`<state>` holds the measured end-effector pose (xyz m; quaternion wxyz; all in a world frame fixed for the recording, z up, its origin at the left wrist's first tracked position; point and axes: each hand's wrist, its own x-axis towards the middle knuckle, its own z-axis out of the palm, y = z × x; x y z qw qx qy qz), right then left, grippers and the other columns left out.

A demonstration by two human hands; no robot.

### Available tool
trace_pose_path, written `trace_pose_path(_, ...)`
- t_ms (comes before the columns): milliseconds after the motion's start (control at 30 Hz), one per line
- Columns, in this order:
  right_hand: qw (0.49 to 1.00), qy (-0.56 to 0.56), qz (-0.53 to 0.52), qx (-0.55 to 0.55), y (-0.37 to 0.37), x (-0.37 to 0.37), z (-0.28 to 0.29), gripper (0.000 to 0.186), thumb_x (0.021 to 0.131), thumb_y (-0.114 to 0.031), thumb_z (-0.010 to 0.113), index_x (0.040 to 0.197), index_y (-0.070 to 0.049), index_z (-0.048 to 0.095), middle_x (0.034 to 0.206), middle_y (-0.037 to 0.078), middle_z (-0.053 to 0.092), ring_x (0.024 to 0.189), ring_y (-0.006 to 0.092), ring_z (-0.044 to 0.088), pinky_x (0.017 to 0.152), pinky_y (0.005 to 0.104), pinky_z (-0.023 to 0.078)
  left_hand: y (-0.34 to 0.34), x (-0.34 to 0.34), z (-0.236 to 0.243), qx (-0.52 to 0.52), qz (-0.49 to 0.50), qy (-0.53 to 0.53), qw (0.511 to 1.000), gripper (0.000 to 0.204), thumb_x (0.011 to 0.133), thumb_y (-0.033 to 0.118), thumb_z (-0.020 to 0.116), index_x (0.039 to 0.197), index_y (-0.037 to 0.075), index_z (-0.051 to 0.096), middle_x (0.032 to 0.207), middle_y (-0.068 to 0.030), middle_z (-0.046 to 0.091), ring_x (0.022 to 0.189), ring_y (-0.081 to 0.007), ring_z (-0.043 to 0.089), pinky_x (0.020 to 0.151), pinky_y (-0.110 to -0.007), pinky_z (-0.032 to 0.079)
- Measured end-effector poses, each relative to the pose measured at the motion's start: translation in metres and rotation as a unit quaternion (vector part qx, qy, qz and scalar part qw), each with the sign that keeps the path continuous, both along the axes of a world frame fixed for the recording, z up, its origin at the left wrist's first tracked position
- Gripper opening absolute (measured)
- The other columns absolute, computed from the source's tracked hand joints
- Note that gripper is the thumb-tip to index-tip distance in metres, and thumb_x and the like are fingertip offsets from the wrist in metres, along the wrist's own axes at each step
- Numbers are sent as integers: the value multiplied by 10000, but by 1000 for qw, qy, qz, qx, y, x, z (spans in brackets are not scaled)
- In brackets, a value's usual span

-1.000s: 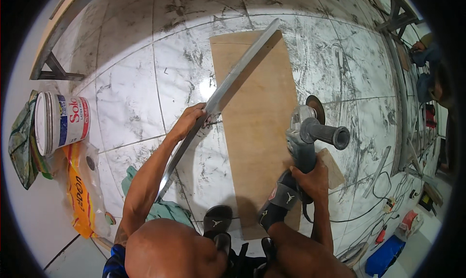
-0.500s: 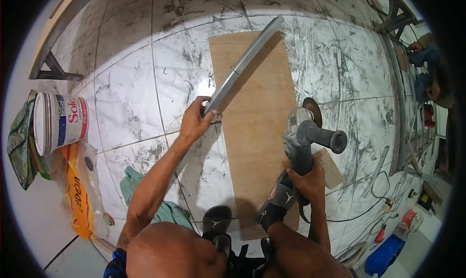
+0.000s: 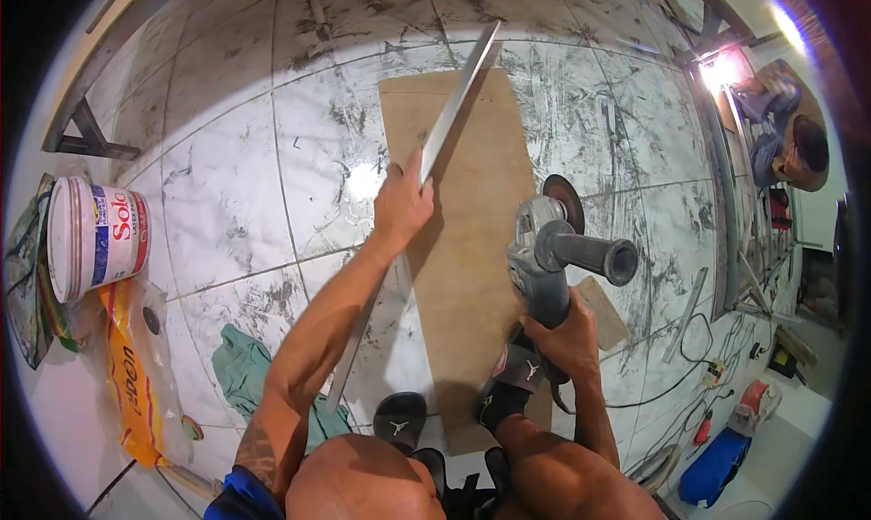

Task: The person uses an angle grinder to cut a metal bar placed on a piece of wood on the floor, then handles the cut pieces to check them.

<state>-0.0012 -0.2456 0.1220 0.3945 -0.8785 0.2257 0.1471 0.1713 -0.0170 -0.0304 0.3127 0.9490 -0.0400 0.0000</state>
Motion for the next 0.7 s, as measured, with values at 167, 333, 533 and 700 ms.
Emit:
trace_pose_path(167, 1000, -12, 0, -23, -9, -9, 7, 602, 654, -244, 787, 1123, 67, 572, 933, 246, 697, 853, 363, 705, 791, 436, 543, -22, 83, 33, -41, 4, -2, 999, 561, 902, 287, 605, 1390, 82, 416, 995, -319, 563, 851, -484, 629, 749, -537, 522)
trace_pose_path(333, 999, 2, -27, -27, -10, -12, 9, 639, 639, -265, 788, 1126, 83, 564, 940, 258, 688, 867, 384, 696, 778, 439, 542, -68, 127, 41, -55, 40, -6, 998, 543, 885, 269, 602, 1333, 49, 389, 1018, -315, 572, 812, -464, 637, 748, -540, 530)
trace_pose_path(533, 995, -80, 1, -53, -26, -20, 16, 464, 679, -179, 793, 1048, 48, 626, 930, 227, 697, 865, 381, 699, 776, 432, 539, -124, 83, 29, -102, 18, 57, 993, 634, 858, 168, 631, 1357, -49, 305, 1122, -340, 529, 959, -504, 625, 829, -531, 540)
trace_pose_path(700, 998, -36, -9, -46, -23, -19, 22, 489, 682, -226, 808, 1051, 40, 629, 886, 223, 700, 852, 378, 704, 762, 438, 538, -106, 32, -2, -90, -15, 99, 991, 583, 831, 189, 661, 1233, -74, 331, 1078, -357, 553, 945, -519, 616, 845, -556, 515)
